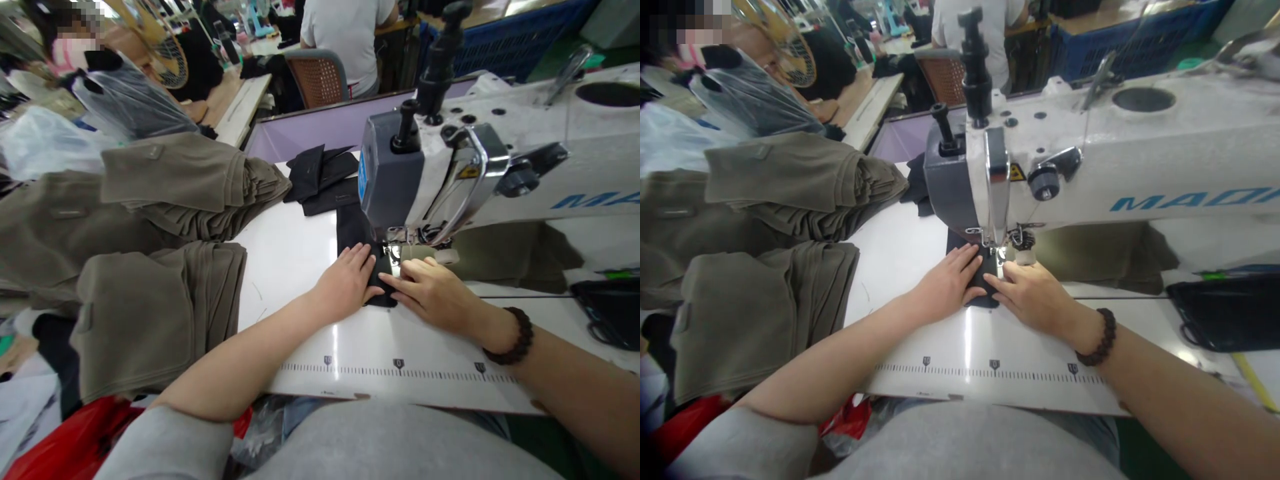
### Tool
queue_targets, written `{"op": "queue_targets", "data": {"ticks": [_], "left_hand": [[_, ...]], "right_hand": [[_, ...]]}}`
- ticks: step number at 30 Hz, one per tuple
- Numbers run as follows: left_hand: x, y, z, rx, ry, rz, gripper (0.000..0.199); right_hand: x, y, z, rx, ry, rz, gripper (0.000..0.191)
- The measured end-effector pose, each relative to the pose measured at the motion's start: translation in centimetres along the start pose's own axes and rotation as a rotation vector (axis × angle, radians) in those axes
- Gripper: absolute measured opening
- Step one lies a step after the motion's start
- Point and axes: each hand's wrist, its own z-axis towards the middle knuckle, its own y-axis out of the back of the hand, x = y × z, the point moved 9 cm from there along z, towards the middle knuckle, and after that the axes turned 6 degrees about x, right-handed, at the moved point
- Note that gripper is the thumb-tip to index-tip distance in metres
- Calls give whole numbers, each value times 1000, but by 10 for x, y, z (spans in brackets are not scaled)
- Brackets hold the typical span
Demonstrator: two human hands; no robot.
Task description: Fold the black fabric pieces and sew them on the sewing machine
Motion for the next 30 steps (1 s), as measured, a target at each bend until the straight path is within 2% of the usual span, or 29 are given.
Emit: {"op": "queue_targets", "data": {"ticks": [4,9,30], "left_hand": [[4,-7,8,12,14,-7,61],[9,-3,17,-21,-7,-27,58],[15,-1,19,-10,-14,-73,57]], "right_hand": [[-4,4,-2,-36,4,16,35],[-9,4,-1,-37,-27,15,34],[-10,1,1,-37,-71,21,34]]}}
